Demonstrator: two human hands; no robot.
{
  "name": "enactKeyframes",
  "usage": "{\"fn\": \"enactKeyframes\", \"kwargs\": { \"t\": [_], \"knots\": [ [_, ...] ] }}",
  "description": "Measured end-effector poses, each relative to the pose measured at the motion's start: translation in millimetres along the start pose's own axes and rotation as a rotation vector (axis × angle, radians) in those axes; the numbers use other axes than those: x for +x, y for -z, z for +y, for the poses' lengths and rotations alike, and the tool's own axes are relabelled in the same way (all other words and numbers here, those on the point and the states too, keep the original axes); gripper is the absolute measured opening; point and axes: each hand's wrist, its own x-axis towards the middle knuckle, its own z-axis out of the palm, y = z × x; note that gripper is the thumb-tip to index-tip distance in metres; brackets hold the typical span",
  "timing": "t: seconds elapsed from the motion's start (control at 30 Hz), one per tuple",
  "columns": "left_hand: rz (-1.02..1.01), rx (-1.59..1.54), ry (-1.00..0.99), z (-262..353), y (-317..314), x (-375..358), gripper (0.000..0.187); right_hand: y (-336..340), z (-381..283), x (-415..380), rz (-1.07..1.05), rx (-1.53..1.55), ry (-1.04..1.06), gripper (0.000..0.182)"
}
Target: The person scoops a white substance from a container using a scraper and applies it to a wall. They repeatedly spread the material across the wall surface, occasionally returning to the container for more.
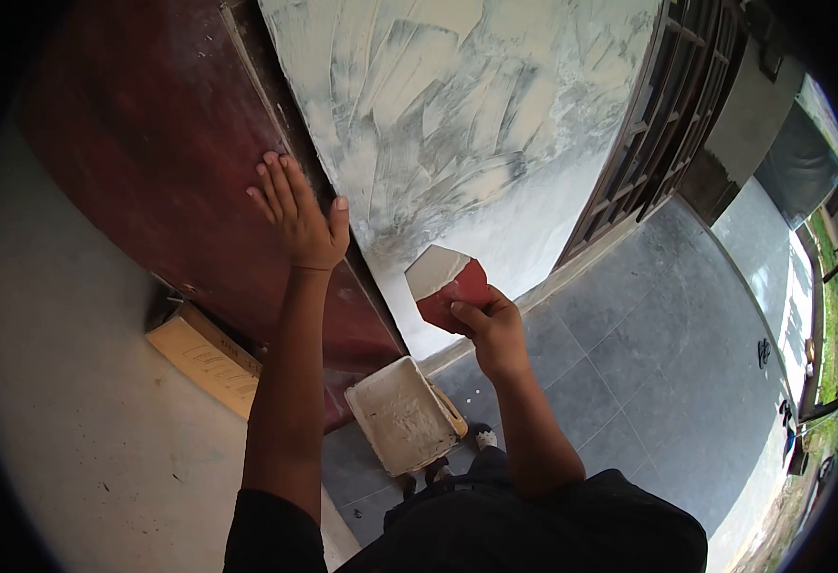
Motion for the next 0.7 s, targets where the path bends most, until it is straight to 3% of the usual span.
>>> {"fn": "enactKeyframes", "kwargs": {
  "t": [0.07,0.13,0.2,0.33,0.5,0.7],
  "knots": [
    [-0.052,-0.026,0.031,5,18,-3,0.077,3,2,-7,-0.005,-0.031,-0.025,0.027],
    [-0.144,-0.260,0.105,12,38,-16,0.078,6,3,-12,-0.035,-0.027,-0.045,0.027],
    [-0.171,-0.237,0.161,22,60,-46,0.075,11,5,-14,-0.079,-0.024,-0.071,0.027],
    [-0.183,-0.308,0.476,55,96,-147,0.073,34,14,-13,-0.093,-0.136,-0.147,0.028],
    [-0.131,-0.362,1.147,103,144,-297,0.072,78,70,-12,-0.138,-0.254,-0.380,0.029],
    [0.271,-0.509,1.963,179,174,-442,0.078,143,201,-16,-0.305,-0.625,-0.684,0.028]
  ]
}}
